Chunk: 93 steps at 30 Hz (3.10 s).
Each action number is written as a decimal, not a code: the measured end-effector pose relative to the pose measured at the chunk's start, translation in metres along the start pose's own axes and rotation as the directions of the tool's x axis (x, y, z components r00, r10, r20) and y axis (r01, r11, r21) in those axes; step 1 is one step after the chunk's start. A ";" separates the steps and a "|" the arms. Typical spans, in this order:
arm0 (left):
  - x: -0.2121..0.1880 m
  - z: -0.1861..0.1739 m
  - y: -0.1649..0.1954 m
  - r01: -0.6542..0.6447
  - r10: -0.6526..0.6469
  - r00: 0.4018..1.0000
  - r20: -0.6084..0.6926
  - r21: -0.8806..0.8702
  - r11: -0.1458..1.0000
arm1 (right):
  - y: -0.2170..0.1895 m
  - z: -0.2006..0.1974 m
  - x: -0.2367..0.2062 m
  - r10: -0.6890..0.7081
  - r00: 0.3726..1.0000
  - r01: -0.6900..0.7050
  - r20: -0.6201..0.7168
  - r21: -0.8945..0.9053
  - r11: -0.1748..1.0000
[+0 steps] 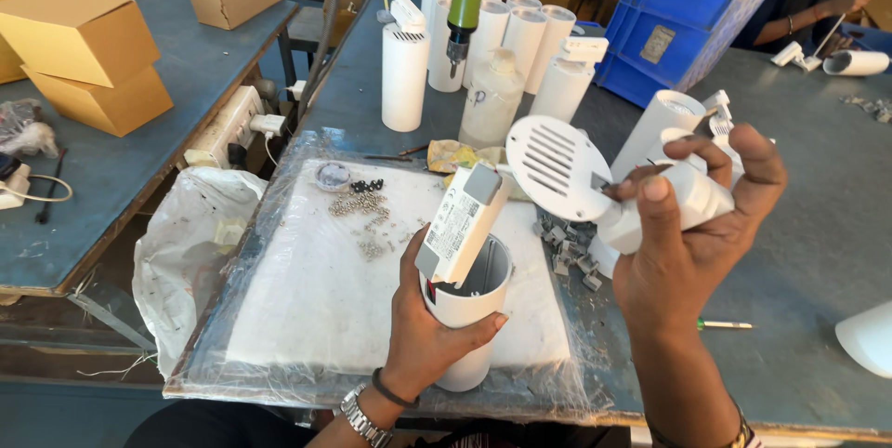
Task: The person assembles a cylindrical white light fixture by inserting a driver and mounting plate into the cylinder, then securing the plate with screws using a green power drill. The person repeats the process for a second fixture, using a manual screwdriver for one screw and the drill for the rest.
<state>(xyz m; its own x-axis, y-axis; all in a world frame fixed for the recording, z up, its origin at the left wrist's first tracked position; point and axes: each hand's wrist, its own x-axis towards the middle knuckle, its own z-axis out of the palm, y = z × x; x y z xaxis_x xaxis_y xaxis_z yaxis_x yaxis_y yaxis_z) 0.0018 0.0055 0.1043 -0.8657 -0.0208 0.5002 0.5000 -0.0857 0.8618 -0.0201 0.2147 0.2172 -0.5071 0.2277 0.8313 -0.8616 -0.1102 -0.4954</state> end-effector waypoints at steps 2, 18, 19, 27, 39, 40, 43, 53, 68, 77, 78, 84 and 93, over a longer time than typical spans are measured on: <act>0.003 -0.001 -0.002 0.019 -0.021 0.999 -0.043 -0.040 0.999 | 0.000 -0.005 0.006 -0.019 0.999 0.019 0.031 -0.001 1.000; 0.021 -0.011 0.012 -0.299 0.299 0.953 0.047 0.291 0.909 | -0.010 -0.009 0.033 -0.198 0.887 0.384 0.417 -0.429 0.817; 0.023 -0.012 0.013 -0.287 0.281 0.958 0.063 0.280 0.916 | -0.011 -0.005 0.031 -0.186 0.891 0.370 0.415 -0.422 0.828; 0.074 -0.040 0.010 0.077 -0.091 0.947 0.307 0.058 0.995 | -0.001 0.008 0.037 -0.041 0.944 0.151 0.326 -0.322 0.935; 0.104 -0.065 0.046 -0.344 0.233 0.794 0.562 0.100 0.934 | 0.059 0.026 0.036 0.547 0.732 -0.584 0.406 -0.038 0.811; 0.108 -0.068 0.047 -0.371 0.233 0.781 0.579 0.129 0.920 | 0.063 0.027 0.040 0.559 0.717 -0.578 0.416 -0.094 0.811; 0.115 -0.072 0.046 -0.440 0.257 0.747 0.614 0.167 0.882 | 0.079 0.028 0.051 0.611 0.670 -0.565 0.422 -0.245 0.788; 0.109 -0.064 0.010 -0.457 0.412 0.821 0.396 0.022 0.889 | 0.112 0.033 0.060 0.644 0.650 -0.504 0.404 -0.404 0.763; 0.155 -0.040 -0.048 -0.061 0.148 0.933 0.327 -0.262 0.963 | 0.076 0.060 0.062 0.347 0.548 0.089 0.761 -0.465 0.881; 0.141 -0.032 -0.039 0.163 -0.054 0.963 0.263 -0.416 0.895 | 0.059 0.069 0.071 0.554 0.555 0.186 0.620 -0.742 0.644; 0.133 -0.037 -0.031 0.130 -0.032 0.970 0.241 -0.400 0.907 | 0.058 0.070 0.072 0.621 0.558 0.133 0.551 -0.798 0.588; 0.071 -0.106 0.008 -0.008 0.077 0.846 0.527 -0.131 0.991 | 0.031 0.043 0.084 0.669 0.275 -0.345 0.691 -0.579 0.739; 0.044 -0.055 -0.017 0.063 -0.030 0.900 0.434 -0.061 0.996 | -0.008 0.049 0.090 0.549 0.575 0.038 0.607 -0.690 0.723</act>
<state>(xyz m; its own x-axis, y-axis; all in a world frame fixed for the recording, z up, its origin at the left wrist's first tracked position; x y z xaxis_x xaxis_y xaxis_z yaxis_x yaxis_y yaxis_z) -0.0462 -0.0489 0.1069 -0.7836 0.4167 0.4608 0.4421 -0.1471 0.8848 -0.0601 0.1886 0.3085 -0.7775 -0.5164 0.3590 -0.6274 0.5967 -0.5003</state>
